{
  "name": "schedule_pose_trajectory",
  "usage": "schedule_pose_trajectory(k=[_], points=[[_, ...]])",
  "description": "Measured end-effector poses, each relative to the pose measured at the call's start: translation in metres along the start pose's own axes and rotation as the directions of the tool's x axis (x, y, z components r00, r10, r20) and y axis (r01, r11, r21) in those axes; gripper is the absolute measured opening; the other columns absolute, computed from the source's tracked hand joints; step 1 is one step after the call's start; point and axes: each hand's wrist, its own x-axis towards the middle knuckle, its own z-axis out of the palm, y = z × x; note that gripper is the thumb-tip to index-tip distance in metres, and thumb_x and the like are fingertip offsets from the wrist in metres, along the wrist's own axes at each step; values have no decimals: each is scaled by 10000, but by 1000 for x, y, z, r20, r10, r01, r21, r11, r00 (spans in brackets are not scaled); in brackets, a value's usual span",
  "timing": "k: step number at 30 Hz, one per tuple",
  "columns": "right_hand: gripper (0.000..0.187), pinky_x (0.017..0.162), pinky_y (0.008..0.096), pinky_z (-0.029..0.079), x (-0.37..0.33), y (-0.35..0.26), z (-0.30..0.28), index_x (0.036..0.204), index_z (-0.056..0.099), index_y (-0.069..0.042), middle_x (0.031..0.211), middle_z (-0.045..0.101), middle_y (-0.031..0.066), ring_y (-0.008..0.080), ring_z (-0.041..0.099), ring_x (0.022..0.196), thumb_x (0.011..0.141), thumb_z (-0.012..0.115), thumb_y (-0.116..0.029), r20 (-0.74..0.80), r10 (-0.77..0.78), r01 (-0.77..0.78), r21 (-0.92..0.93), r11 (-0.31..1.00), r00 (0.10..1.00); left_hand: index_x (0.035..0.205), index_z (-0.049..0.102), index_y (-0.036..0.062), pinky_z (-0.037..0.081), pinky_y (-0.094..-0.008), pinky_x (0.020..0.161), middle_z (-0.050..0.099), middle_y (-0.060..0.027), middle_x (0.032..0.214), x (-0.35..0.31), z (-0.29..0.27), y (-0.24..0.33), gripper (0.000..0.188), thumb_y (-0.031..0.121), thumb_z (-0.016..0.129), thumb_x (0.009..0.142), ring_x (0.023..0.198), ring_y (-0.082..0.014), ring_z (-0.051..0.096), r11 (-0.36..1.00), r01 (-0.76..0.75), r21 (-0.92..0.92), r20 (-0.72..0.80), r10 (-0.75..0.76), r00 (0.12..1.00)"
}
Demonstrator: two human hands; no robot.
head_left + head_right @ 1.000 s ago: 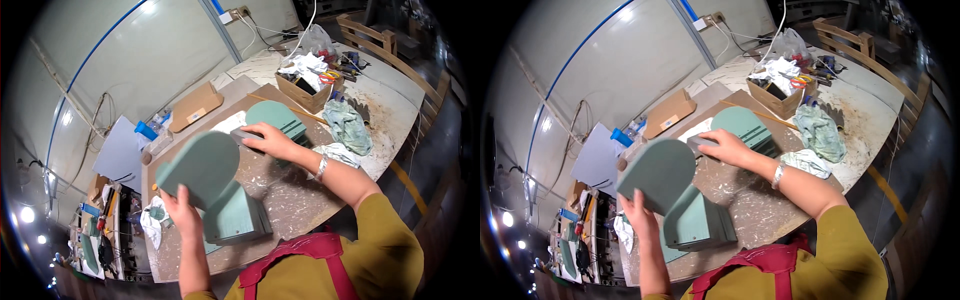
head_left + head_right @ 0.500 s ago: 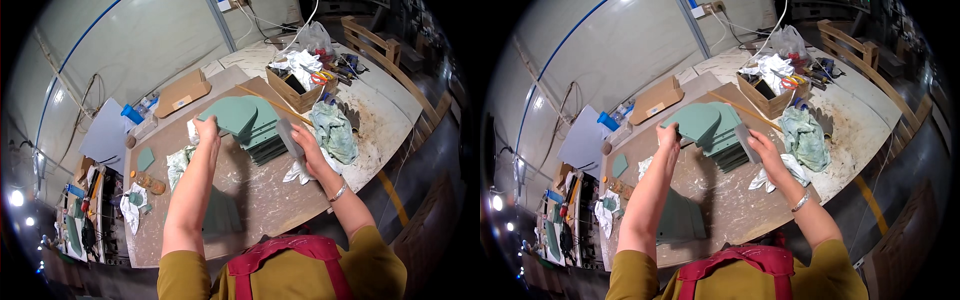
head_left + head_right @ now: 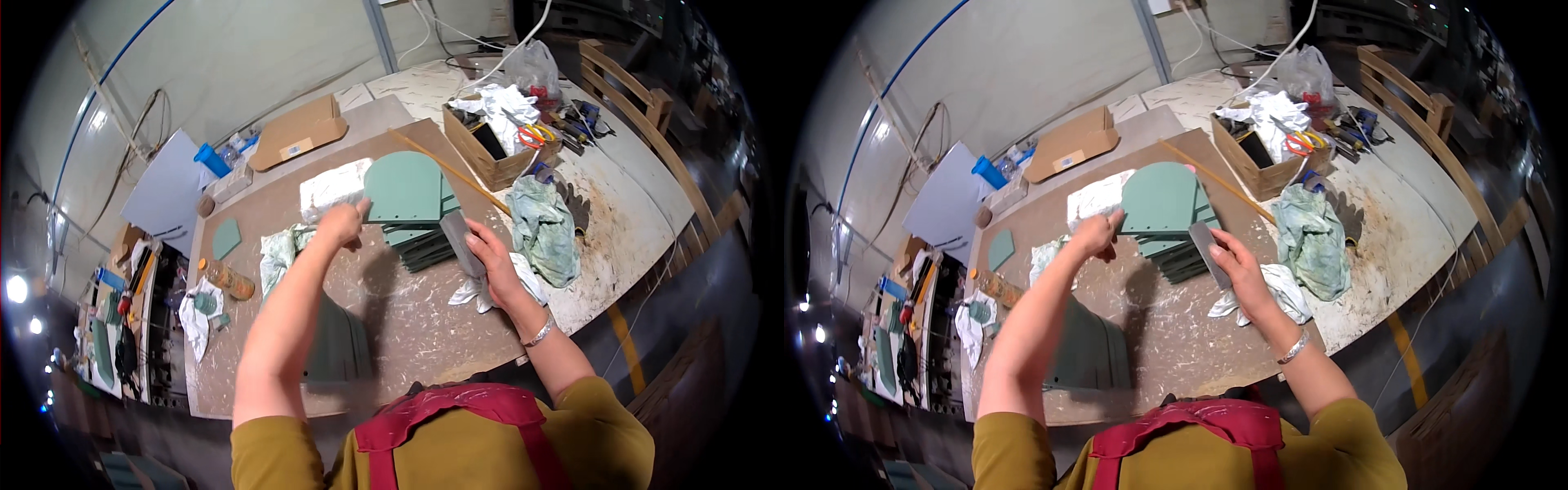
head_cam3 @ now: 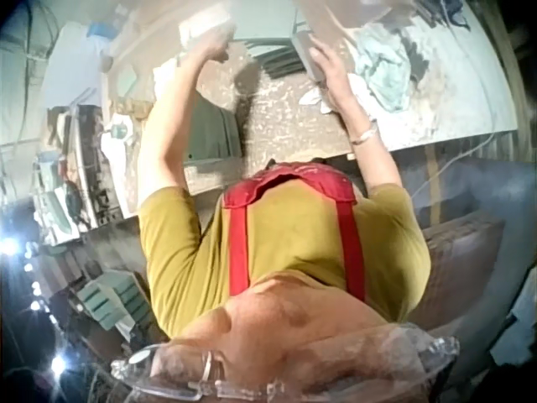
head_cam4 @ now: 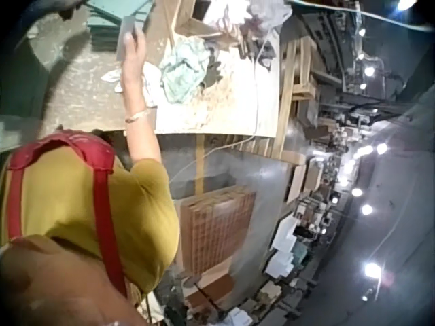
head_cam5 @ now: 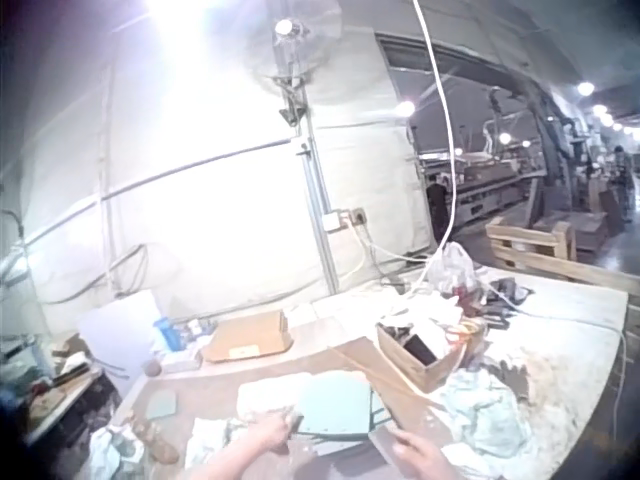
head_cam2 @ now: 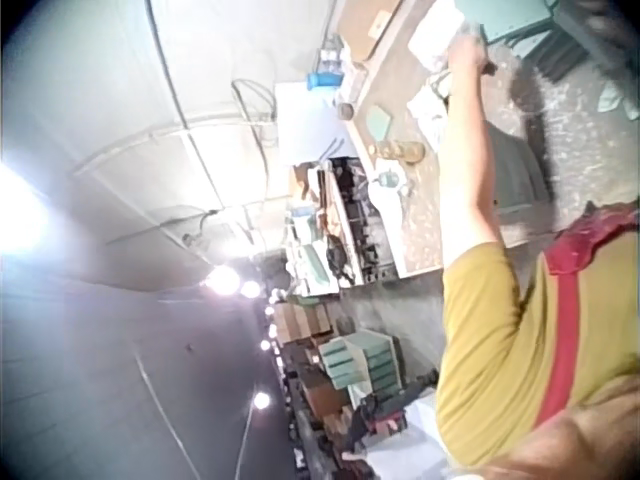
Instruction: The person sands the edges and surfaces of several green arched wooden panels using a sanding block by hand, picking each panel up from a stack, wiping it, and placing it onto another stack.
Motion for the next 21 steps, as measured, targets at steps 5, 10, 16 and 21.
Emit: schedule_pose_trajectory(k=[5, 10, 16, 21], points=[[471, 1011, 324, 417, -27, -4, -4, 1372, 519, -21, 1311, 558, 112, 189, 520, 1210, 942, 612, -190, 86, -153, 173, -329, 928, 984, 1222, 619, 22, 519, -386, 821, 717, -163, 991, -69, -69, -14, 540, 490, 446, 1015, 879, -255, 676, 967, -250, 55, -210, 256, 944], [617, 1050, 440, 425, -56, 0, 67, 1374, 534, -67, 1382, 481, 227, 387, 526, 1234, 854, 706, -351, 570, -199, 541, -526, 657, 797, 1318, 556, 41, 438, -395, 1010, 601, -204, 1308, -135, -44, -121, 464, 389, 474, 1023, 1180, -359, 595, 959, -163, 230, -327, 234, 915], [571, 1001, 459, 452, -41, 40, 145, 1324, 610, -144, 1367, 515, 209, 377, 564, 1173, 805, 732, -347, 792, -381, 866, -348, 360, 477, 1133, 616, 71, 464, -503, 879, 661, -248, 1062, -147, -17, -125, 430, 441, 436, 1011, 1026, -441, 606, 996, -31, 86, -257, 53, 965], [503, 995, 459, 451, 9, 51, 132, 1314, 600, -125, 1303, 523, 223, 407, 542, 1166, 863, 676, -336, 444, -281, 516, -606, 606, 851, 1032, 610, 43, 469, -518, 812, 655, -262, 959, -150, -17, -127, 403, 403, 431, 1015, 937, -465, 605, 988, -129, 84, -326, 150, 934]])
